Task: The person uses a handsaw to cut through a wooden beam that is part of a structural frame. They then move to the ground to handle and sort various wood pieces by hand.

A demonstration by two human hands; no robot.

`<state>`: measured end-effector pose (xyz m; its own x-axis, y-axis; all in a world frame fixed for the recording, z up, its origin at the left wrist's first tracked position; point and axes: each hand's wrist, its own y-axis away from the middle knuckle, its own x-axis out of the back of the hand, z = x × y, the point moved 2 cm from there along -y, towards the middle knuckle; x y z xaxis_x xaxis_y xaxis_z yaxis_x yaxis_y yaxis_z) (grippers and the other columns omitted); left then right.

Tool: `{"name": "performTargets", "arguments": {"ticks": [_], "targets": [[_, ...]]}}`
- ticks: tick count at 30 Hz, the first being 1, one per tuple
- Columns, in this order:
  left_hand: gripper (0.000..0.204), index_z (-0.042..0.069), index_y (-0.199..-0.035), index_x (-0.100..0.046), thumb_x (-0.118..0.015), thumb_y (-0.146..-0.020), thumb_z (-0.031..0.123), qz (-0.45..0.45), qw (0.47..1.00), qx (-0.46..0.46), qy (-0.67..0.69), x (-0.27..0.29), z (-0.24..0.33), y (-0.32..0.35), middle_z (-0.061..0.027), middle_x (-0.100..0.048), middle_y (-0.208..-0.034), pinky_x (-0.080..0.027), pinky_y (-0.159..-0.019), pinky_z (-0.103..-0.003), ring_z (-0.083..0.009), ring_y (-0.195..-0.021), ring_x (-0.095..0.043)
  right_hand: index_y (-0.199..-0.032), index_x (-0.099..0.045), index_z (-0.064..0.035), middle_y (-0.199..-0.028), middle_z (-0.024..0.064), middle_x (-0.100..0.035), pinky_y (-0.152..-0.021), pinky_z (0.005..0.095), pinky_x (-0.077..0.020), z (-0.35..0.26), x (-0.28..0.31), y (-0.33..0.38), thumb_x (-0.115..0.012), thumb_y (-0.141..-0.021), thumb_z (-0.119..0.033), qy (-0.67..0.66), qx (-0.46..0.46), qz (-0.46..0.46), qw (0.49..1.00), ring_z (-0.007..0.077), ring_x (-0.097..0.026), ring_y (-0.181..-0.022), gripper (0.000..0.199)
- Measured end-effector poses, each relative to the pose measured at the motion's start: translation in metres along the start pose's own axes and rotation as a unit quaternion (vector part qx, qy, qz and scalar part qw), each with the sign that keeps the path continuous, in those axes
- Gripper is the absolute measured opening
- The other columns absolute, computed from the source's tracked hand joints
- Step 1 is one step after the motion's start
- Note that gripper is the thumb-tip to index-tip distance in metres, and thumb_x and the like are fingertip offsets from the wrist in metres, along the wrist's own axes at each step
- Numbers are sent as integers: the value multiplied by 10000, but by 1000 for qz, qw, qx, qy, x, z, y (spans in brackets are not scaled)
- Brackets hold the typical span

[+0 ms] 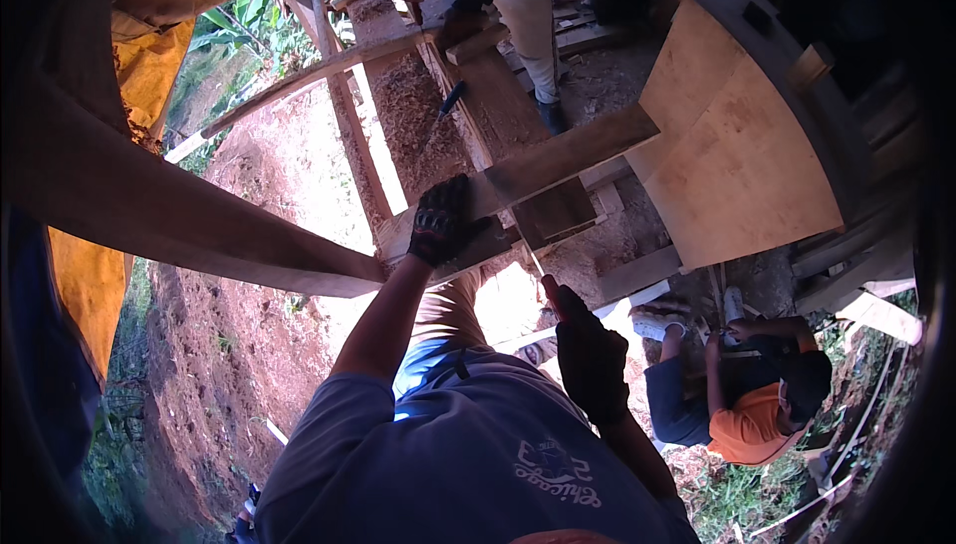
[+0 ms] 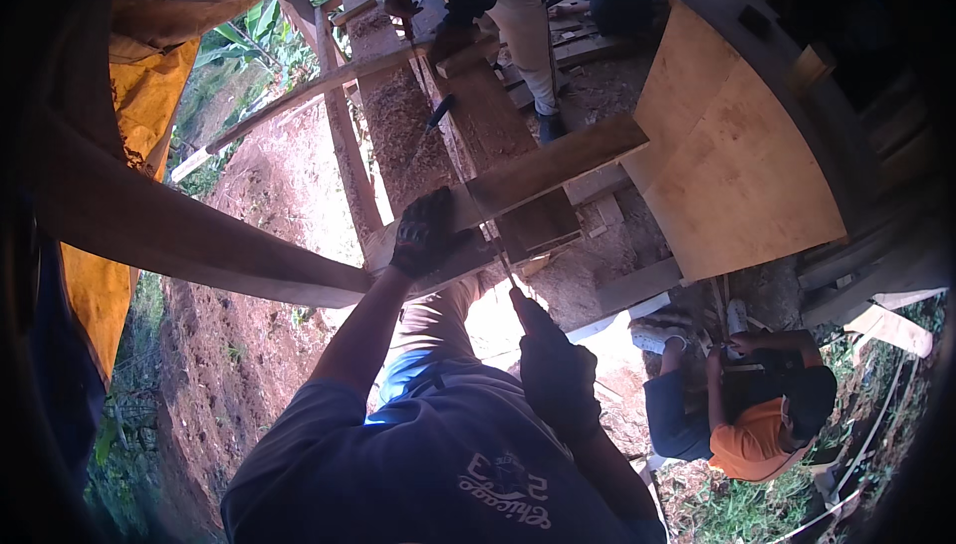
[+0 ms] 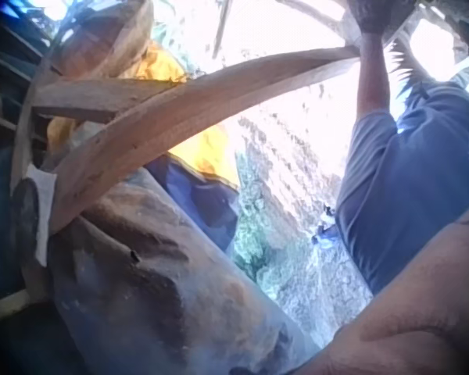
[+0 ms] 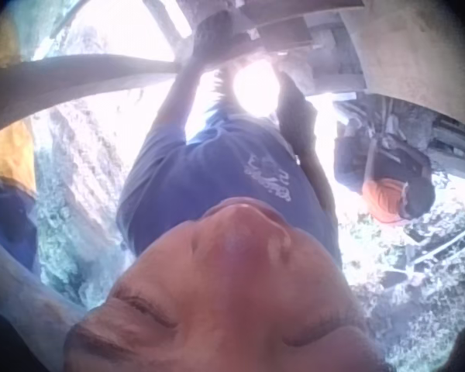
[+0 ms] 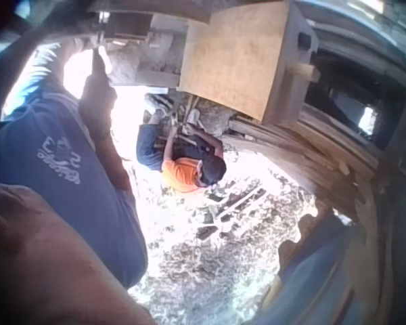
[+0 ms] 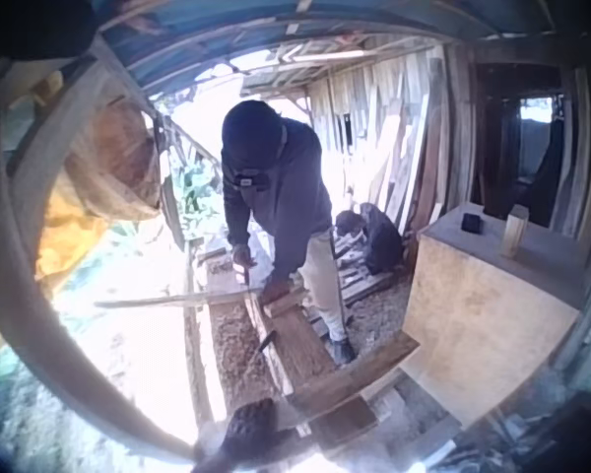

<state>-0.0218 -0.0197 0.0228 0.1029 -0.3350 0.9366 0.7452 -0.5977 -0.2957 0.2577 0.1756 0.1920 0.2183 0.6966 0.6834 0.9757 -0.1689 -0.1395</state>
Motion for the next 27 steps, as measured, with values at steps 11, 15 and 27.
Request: {"name": "performTargets", "arguments": {"ticks": [11,15,27], "targets": [[790,-2,-1460,-534,-767,-926,532,31,995,75,50,-12,-46,-59,-243,-639,-1364,-457,-1137,-551,-446,-1313,-597,-1414,-667,-33,-1476,135,-701,-603,386,-566,30,-51,-94,-646,-1028,-101,55,129,87,986,286,-720,-659,393],[755,-1,-1435,-552,-791,-916,493,2,995,80,57,-17,-51,-67,-243,-653,-1344,-480,-1115,-551,-454,-1304,-602,-1380,-690,-27,-1402,186,-730,-732,402,-608,20,-36,-107,-640,-1049,-104,37,69,43,996,339,-766,-859,344],[782,47,-1491,-570,-756,-936,565,22,994,71,74,-30,-68,-57,-235,-648,-1372,-479,-1120,-565,-449,-1294,-610,-1502,-629,-64,-1415,201,-717,-677,443,-608,26,-42,-85,-645,-1049,-97,119,76,-12,990,408,-775,-801,454]]}}
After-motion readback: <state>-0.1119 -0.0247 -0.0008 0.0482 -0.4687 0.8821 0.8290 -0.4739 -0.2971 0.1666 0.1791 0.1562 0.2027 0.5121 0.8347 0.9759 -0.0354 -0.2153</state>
